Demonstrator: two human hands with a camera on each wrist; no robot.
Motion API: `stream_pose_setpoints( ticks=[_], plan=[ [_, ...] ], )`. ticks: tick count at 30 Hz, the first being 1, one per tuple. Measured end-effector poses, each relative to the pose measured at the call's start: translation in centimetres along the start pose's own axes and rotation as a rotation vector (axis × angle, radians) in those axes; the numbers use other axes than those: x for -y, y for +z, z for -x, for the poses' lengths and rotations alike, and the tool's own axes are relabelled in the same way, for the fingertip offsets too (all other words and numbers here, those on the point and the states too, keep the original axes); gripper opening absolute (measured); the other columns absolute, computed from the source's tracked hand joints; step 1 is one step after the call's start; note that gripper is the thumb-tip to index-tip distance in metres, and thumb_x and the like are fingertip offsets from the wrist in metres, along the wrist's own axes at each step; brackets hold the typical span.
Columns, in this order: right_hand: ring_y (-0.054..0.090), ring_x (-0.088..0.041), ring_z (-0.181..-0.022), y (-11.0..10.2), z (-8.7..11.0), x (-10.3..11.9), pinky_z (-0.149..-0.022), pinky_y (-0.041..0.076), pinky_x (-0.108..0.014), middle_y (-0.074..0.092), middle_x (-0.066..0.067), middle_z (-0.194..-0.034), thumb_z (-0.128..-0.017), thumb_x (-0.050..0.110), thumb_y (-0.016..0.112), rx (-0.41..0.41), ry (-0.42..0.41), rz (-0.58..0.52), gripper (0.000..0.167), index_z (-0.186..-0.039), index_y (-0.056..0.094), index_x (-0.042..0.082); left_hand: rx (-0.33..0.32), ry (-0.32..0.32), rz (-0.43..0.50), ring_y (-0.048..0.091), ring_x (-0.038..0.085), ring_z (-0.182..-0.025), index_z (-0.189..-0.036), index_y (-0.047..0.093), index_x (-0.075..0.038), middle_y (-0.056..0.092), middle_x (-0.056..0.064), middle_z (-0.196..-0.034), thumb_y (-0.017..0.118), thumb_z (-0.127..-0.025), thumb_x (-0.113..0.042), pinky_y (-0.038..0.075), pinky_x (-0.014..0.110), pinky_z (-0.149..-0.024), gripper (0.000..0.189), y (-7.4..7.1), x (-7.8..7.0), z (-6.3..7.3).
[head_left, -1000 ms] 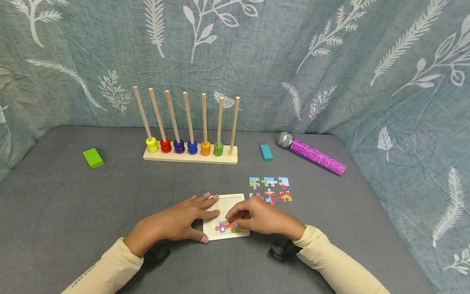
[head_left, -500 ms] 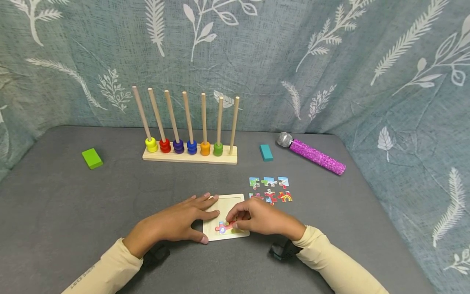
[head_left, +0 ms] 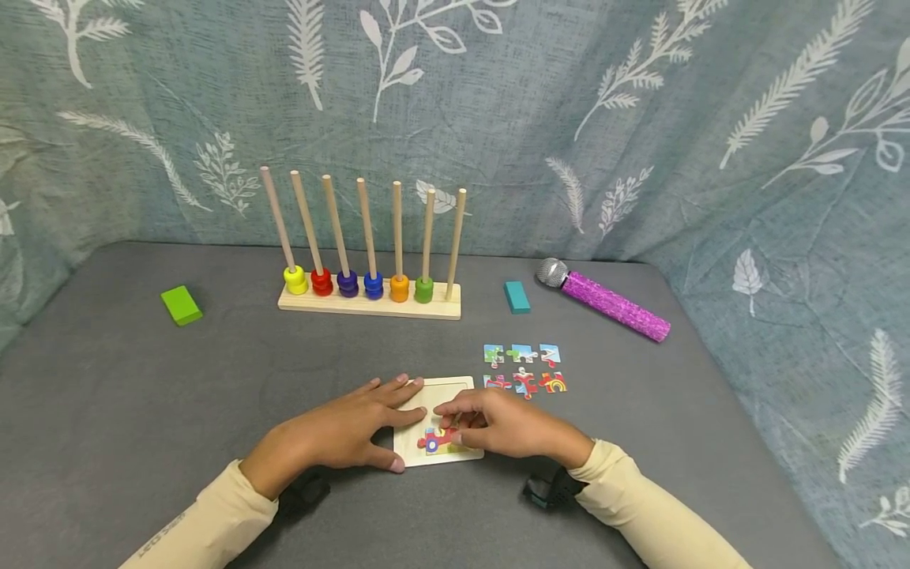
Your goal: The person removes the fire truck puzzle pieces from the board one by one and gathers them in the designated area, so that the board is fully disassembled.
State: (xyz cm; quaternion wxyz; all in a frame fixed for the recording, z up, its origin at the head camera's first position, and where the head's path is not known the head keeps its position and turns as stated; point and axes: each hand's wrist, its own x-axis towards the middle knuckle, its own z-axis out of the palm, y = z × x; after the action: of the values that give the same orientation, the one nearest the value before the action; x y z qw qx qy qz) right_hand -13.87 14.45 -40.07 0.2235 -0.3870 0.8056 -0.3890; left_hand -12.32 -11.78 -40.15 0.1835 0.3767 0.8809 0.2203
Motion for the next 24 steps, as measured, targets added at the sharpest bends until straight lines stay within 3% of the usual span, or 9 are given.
stream_pose_setpoints(
  ticks=[6,13,24],
  plan=[
    [0.059,-0.004,-0.085,0.13,0.14,0.25,-0.079,0.052,-0.024,0.064,-0.002,-0.105,-0.092,0.003,0.066,0.005,-0.027,-0.015,0.032,-0.124,0.065,-0.001,0.005,-0.002,0.001,0.016,0.034,-0.145,-0.142,0.052,-0.009,0.025,0.013,-0.157,0.074,-0.084,-0.041,0.014,0.057,-0.113,0.069,0.0,-0.14,0.12],
    [0.054,-0.001,-0.079,0.3,-0.21,0.38,-0.072,0.05,-0.02,0.062,-0.001,-0.099,-0.089,0.0,0.067,-0.01,-0.105,0.105,0.028,-0.117,0.069,0.001,-0.005,-0.006,0.003,0.017,0.034,-0.145,-0.141,0.052,-0.008,0.026,0.015,-0.157,0.075,-0.083,-0.039,0.015,0.057,-0.113,0.07,0.0,-0.37,0.22],
    [0.055,-0.001,-0.079,0.45,-0.5,0.61,-0.072,0.049,-0.02,0.062,0.002,-0.096,-0.087,0.0,0.071,-0.023,-0.095,0.14,0.023,-0.109,0.071,0.005,-0.012,0.005,0.002,0.017,0.035,-0.145,-0.141,0.052,-0.007,0.027,0.014,-0.157,0.074,-0.084,-0.04,0.013,0.06,-0.112,0.069,-0.1,-0.29,0.26]
  ],
)
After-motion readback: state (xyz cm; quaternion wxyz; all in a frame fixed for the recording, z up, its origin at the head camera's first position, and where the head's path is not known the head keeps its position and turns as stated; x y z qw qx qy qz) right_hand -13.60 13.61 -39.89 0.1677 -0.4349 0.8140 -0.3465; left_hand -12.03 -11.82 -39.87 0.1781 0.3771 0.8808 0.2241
